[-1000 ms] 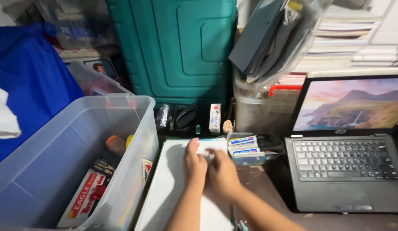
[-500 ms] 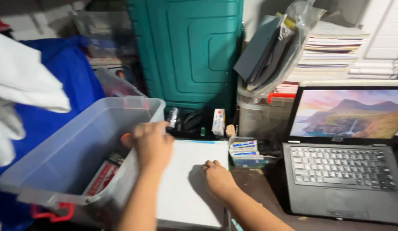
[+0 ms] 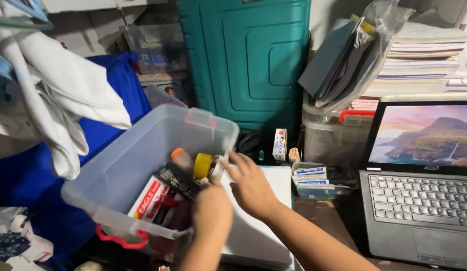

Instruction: Organizing office supplies into storage bins and positioning a laptop on a workspace.

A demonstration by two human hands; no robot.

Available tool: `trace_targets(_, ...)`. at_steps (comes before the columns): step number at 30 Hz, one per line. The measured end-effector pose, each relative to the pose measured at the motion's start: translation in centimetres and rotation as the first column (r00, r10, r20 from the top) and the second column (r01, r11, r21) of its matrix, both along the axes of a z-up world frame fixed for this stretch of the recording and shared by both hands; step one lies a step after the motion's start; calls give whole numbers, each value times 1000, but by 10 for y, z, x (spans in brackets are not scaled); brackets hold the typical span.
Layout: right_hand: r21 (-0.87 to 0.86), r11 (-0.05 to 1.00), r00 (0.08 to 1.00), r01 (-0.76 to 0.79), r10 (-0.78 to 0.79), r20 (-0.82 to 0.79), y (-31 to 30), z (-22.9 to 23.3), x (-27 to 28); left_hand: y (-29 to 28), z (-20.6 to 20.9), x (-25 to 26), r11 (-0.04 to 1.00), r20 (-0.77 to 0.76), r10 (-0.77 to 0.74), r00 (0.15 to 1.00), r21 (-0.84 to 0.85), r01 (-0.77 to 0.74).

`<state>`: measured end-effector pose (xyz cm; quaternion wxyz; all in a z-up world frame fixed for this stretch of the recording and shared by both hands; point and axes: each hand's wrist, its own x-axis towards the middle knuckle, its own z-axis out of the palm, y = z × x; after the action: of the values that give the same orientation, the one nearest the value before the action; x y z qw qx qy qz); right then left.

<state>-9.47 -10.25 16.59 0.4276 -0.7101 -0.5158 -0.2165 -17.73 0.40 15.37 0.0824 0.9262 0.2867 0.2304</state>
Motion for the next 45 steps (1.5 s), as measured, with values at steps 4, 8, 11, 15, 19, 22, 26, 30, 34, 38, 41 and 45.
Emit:
trace_targets(4,-209,977,955,33,31,296,6,-19,5,-24,-20,-1,992,-136,-37,990,112,52)
trace_targets(8,-338,939,979,62,8,202,-4,-35,8,-32,-20,-10,989,-5,-144,990,-36,144)
trace_targets(11,-208,977,995,-51,68,78,-9,-45,8,-24,-10,-17,972,-125,-229,965,-88,219)
trace_targets(15,-3,994,977,-107,105,187,-13,-58,11,18,7,10,918,-622,-361,695,-104,383)
trace_targets(19,-68,994,988,-87,95,122,-15,-62,4,121,2,92,832,-774,-358,522,-11,555)
trace_targets(22,-48,997,987,-65,71,144,-16,-65,5,171,14,125,990,-523,-93,848,-140,22)
trace_targets(26,-95,995,991,-22,34,126,-15,-70,10,180,21,129,995,-582,37,812,-53,-83)
trace_targets(30,-118,993,989,-14,31,145,-15,-72,9,177,12,114,978,-745,42,666,-107,-181)
trace_targets(34,-103,995,988,-1,17,157,-15,-71,8,180,-8,105,958,-837,41,546,-122,-259)
trace_targets(38,-111,994,992,-4,18,127,-16,-70,8,223,-33,108,886,-782,-69,620,-333,-321)
trace_targets(41,-108,994,994,-14,26,110,-17,-70,10,241,-60,124,800,-727,-145,671,-486,-353)
trace_targets(45,-115,993,991,-18,32,127,-16,-64,6,280,-87,130,635,-642,-204,739,-661,-399)
